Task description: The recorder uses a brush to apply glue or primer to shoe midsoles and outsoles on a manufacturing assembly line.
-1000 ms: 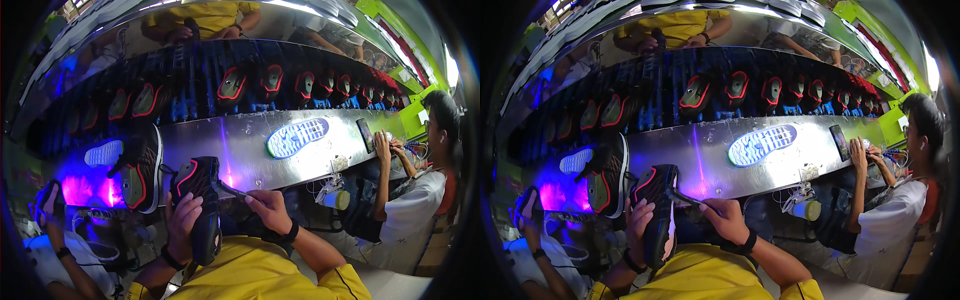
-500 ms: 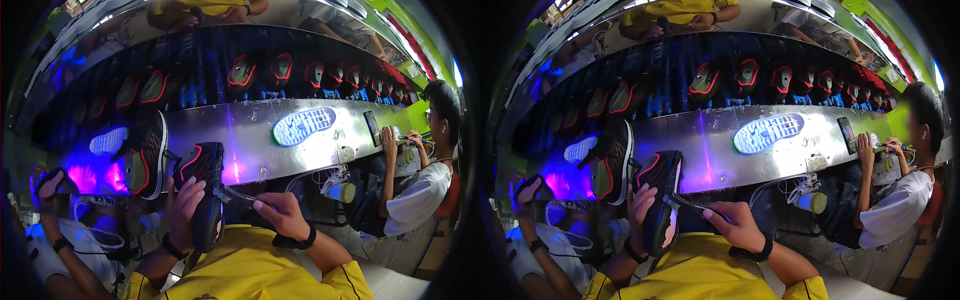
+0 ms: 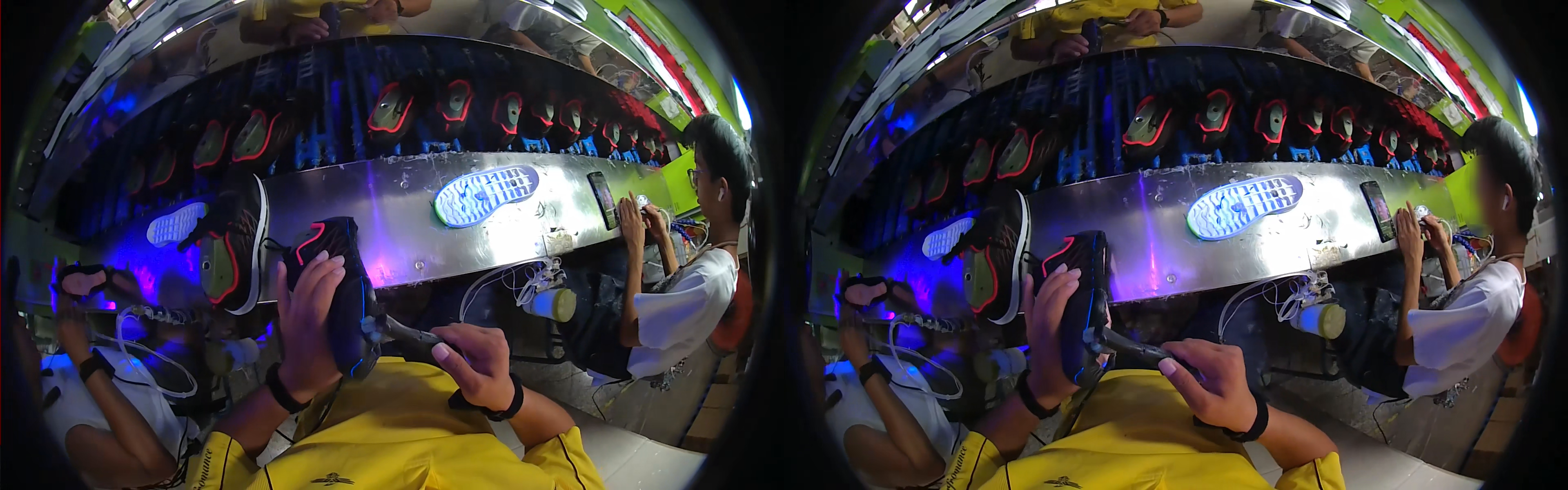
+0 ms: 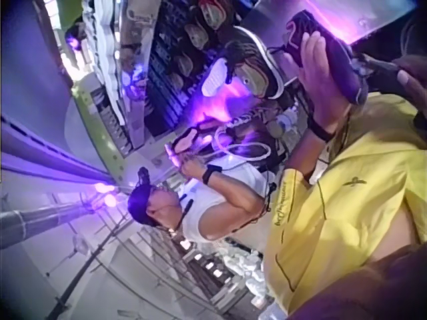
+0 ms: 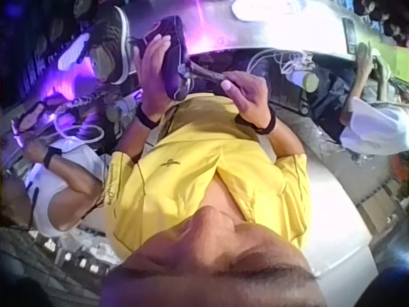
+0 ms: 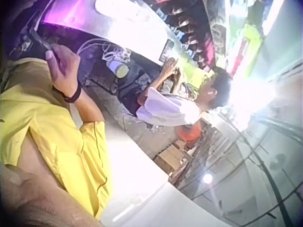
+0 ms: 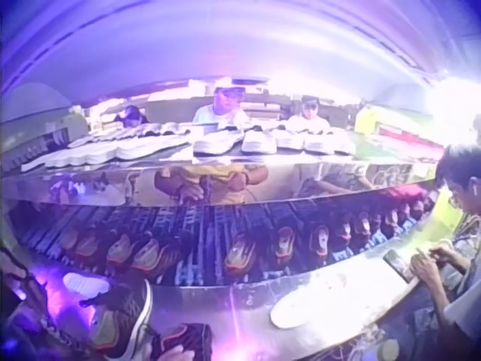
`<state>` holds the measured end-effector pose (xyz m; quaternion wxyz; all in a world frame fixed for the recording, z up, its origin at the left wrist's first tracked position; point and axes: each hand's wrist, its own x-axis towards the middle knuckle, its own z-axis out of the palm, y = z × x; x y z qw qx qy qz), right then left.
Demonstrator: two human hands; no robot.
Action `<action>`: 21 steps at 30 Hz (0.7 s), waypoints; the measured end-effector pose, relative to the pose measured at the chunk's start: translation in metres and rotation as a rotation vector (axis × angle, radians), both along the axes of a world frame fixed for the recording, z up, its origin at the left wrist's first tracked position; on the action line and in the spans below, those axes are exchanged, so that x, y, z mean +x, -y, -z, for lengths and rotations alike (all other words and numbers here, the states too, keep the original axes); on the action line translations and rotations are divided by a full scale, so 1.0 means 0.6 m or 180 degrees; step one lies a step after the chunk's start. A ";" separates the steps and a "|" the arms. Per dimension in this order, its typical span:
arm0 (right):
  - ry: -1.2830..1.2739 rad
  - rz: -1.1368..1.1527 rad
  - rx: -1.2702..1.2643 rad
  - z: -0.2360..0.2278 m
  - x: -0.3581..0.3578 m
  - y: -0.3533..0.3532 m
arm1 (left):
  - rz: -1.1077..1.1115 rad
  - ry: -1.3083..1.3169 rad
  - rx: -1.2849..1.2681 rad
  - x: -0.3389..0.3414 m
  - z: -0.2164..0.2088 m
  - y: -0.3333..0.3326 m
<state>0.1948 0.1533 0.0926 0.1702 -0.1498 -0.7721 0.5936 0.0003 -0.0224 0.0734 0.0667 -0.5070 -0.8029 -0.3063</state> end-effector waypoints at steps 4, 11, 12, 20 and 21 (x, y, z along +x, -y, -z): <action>-0.0098 0.0046 0.0133 -0.021 0.012 -0.005 | -0.0079 -0.0014 0.0038 -0.001 -0.014 -0.024; -0.0227 0.0568 0.0665 -0.041 0.019 -0.016 | -0.0082 -0.0009 -0.0033 -0.003 -0.041 -0.070; -0.0241 0.0657 0.0745 -0.044 0.018 -0.019 | -0.0089 -0.0008 -0.0145 -0.004 -0.045 -0.075; -0.0180 0.0670 0.1670 -0.094 -0.030 -0.076 | 0.0011 0.0037 -0.0257 -0.050 -0.060 -0.106; -0.0269 0.0602 0.1844 -0.099 -0.041 -0.085 | 0.0042 0.0106 -0.0234 -0.058 -0.064 -0.108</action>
